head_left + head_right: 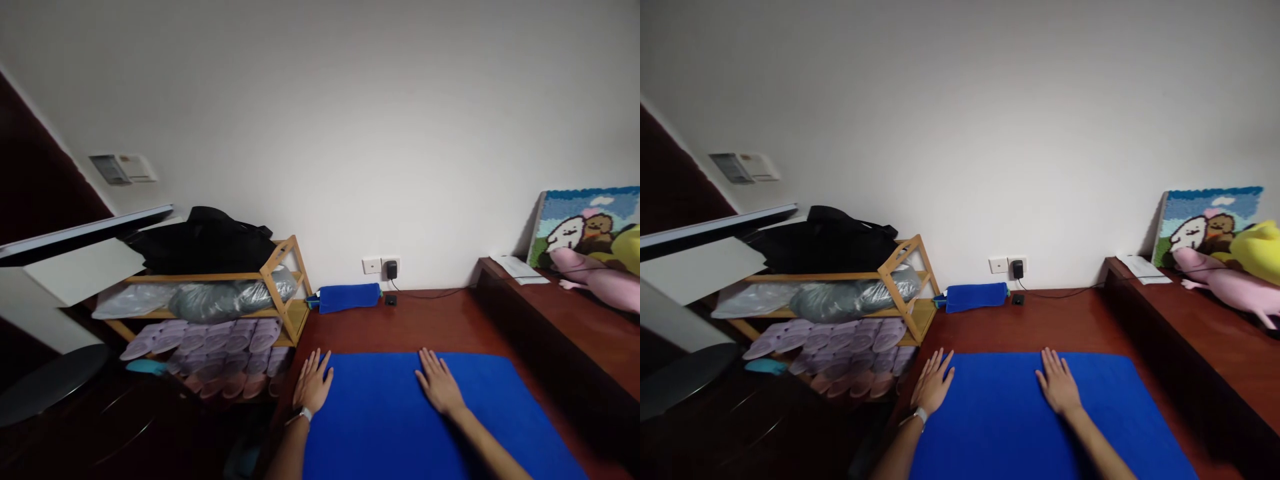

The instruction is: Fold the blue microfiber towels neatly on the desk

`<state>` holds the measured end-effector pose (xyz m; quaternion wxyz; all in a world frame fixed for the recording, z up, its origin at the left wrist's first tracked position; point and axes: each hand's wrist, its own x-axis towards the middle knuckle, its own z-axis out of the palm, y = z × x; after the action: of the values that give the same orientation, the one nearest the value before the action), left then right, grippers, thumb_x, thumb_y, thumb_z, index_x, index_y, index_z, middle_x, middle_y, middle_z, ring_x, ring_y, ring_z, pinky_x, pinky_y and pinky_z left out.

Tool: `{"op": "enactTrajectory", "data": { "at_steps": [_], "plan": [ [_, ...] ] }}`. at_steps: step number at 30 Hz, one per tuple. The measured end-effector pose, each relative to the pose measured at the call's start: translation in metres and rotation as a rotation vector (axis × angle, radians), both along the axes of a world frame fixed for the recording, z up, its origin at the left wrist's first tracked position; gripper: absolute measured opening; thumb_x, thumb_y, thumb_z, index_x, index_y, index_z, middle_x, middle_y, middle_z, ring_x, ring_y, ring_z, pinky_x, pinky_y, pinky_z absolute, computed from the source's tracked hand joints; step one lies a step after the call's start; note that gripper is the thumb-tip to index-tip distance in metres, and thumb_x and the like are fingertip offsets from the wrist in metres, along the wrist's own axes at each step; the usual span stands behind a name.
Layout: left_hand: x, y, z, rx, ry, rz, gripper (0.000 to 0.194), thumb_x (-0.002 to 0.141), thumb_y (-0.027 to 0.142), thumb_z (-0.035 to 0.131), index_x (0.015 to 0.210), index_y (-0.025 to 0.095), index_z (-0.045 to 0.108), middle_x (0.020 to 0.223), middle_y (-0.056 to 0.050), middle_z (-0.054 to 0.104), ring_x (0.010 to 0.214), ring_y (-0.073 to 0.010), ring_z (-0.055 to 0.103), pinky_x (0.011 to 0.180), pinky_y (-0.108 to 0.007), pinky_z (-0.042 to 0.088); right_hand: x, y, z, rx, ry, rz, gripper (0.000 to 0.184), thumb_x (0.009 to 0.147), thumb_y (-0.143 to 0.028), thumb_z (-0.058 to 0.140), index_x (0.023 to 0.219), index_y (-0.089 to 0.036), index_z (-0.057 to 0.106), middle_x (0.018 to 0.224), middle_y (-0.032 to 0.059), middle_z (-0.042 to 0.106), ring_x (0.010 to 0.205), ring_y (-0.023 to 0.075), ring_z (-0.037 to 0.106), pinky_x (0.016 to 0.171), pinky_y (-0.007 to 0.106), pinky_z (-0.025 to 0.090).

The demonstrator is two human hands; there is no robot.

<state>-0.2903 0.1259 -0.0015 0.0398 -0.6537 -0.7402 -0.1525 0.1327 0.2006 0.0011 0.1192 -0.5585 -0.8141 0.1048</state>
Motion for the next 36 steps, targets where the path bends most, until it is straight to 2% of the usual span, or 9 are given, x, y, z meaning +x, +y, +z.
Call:
{"op": "enactTrajectory", "data": {
  "at_steps": [2, 5, 8, 16, 21, 25, 29, 33, 36],
  "plan": [
    [0.0, 0.001, 0.001, -0.017, 0.003, 0.002, 0.056, 0.105, 0.045, 0.04, 0.158, 0.029, 0.043, 0.169, -0.009, 0.037, 0.156, -0.0284, 0.032, 0.126, -0.051, 0.028, 0.061, 0.01, -0.01, 0.009, -0.07, -0.101, 0.071, 0.1, -0.059, 0.027, 0.162, -0.026, 0.036, 0.168, 0.0061, 0.034, 0.157, 0.0289, 0.026, 0.128, 0.053, 0.021],
    [0.0, 0.002, 0.003, -0.049, 0.024, 0.014, 0.057, 0.105, 0.045, 0.039, 0.159, 0.027, 0.042, 0.17, -0.011, 0.035, 0.157, -0.0277, 0.031, 0.127, -0.05, 0.027, 0.142, 0.023, -0.019, -0.047, -0.209, -0.28, 0.075, 0.098, -0.054, 0.021, 0.164, -0.021, 0.029, 0.171, 0.0059, 0.028, 0.159, 0.0288, 0.019, 0.128, 0.051, 0.019],
    [0.0, 0.003, 0.002, -0.059, 0.041, 0.022, 0.057, 0.105, 0.046, 0.038, 0.159, 0.028, 0.041, 0.17, -0.01, 0.034, 0.157, -0.0266, 0.03, 0.128, -0.049, 0.026, 0.186, 0.031, -0.026, -0.074, -0.268, -0.368, 0.077, 0.097, -0.051, 0.015, 0.165, -0.016, 0.025, 0.173, 0.0067, 0.023, 0.16, 0.0264, 0.014, 0.129, 0.048, 0.017],
    [-0.004, 0.008, -0.001, -0.105, 0.035, 0.024, 0.06, 0.106, 0.052, 0.032, 0.162, 0.029, 0.035, 0.173, -0.008, 0.028, 0.159, -0.0272, 0.025, 0.128, -0.05, 0.023, 0.19, 0.035, -0.036, -0.038, -0.254, -0.377, 0.077, 0.099, -0.05, 0.014, 0.165, -0.012, 0.024, 0.172, 0.0091, 0.023, 0.159, 0.0287, 0.018, 0.128, 0.051, 0.019],
    [-0.014, 0.006, 0.007, -0.21, -0.004, 0.015, 0.065, 0.105, 0.058, 0.029, 0.163, 0.029, 0.031, 0.173, -0.009, 0.025, 0.159, -0.0285, 0.024, 0.127, -0.052, 0.025, 0.188, 0.034, -0.023, -0.072, -0.275, -0.389, 0.074, 0.1, -0.046, 0.018, 0.164, -0.011, 0.026, 0.172, 0.0095, 0.023, 0.159, 0.0298, 0.02, 0.128, 0.052, 0.02],
    [-0.026, -0.01, 0.005, -0.198, 0.001, -0.024, 0.065, 0.106, 0.058, 0.029, 0.163, 0.028, 0.031, 0.173, -0.008, 0.024, 0.159, -0.0272, 0.025, 0.127, -0.05, 0.026, 0.139, 0.021, 0.001, 0.014, -0.201, -0.343, 0.073, 0.102, -0.045, 0.017, 0.162, -0.005, 0.029, 0.17, 0.0122, 0.027, 0.159, 0.0289, 0.019, 0.13, 0.05, 0.016],
    [-0.028, -0.022, 0.002, -0.165, 0.007, -0.026, 0.064, 0.106, 0.056, 0.03, 0.163, 0.027, 0.033, 0.173, -0.008, 0.025, 0.158, -0.0251, 0.025, 0.128, -0.048, 0.025, 0.023, -0.006, 0.023, 0.128, -0.011, -0.075, 0.068, 0.105, -0.046, 0.021, 0.162, -0.011, 0.034, 0.168, 0.0106, 0.033, 0.158, 0.0264, 0.025, 0.13, 0.049, 0.019],
    [-0.024, -0.024, 0.002, -0.134, -0.007, -0.021, 0.062, 0.106, 0.055, 0.032, 0.161, 0.027, 0.037, 0.172, -0.008, 0.028, 0.158, -0.0244, 0.027, 0.128, -0.049, 0.026, -0.102, -0.032, 0.034, 0.066, 0.09, 0.18, 0.067, 0.107, -0.051, 0.02, 0.163, -0.016, 0.028, 0.169, 0.0071, 0.029, 0.158, 0.0228, 0.024, 0.13, 0.045, 0.021],
    [-0.024, -0.024, 0.001, -0.112, -0.008, -0.015, 0.06, 0.106, 0.054, 0.034, 0.16, 0.028, 0.039, 0.171, -0.007, 0.031, 0.157, -0.024, 0.029, 0.128, -0.048, 0.027, -0.157, -0.041, 0.037, -0.021, 0.093, 0.273, 0.069, 0.106, -0.052, 0.021, 0.164, -0.015, 0.025, 0.171, 0.007, 0.023, 0.159, 0.0232, 0.019, 0.13, 0.045, 0.018]
  ]
}}
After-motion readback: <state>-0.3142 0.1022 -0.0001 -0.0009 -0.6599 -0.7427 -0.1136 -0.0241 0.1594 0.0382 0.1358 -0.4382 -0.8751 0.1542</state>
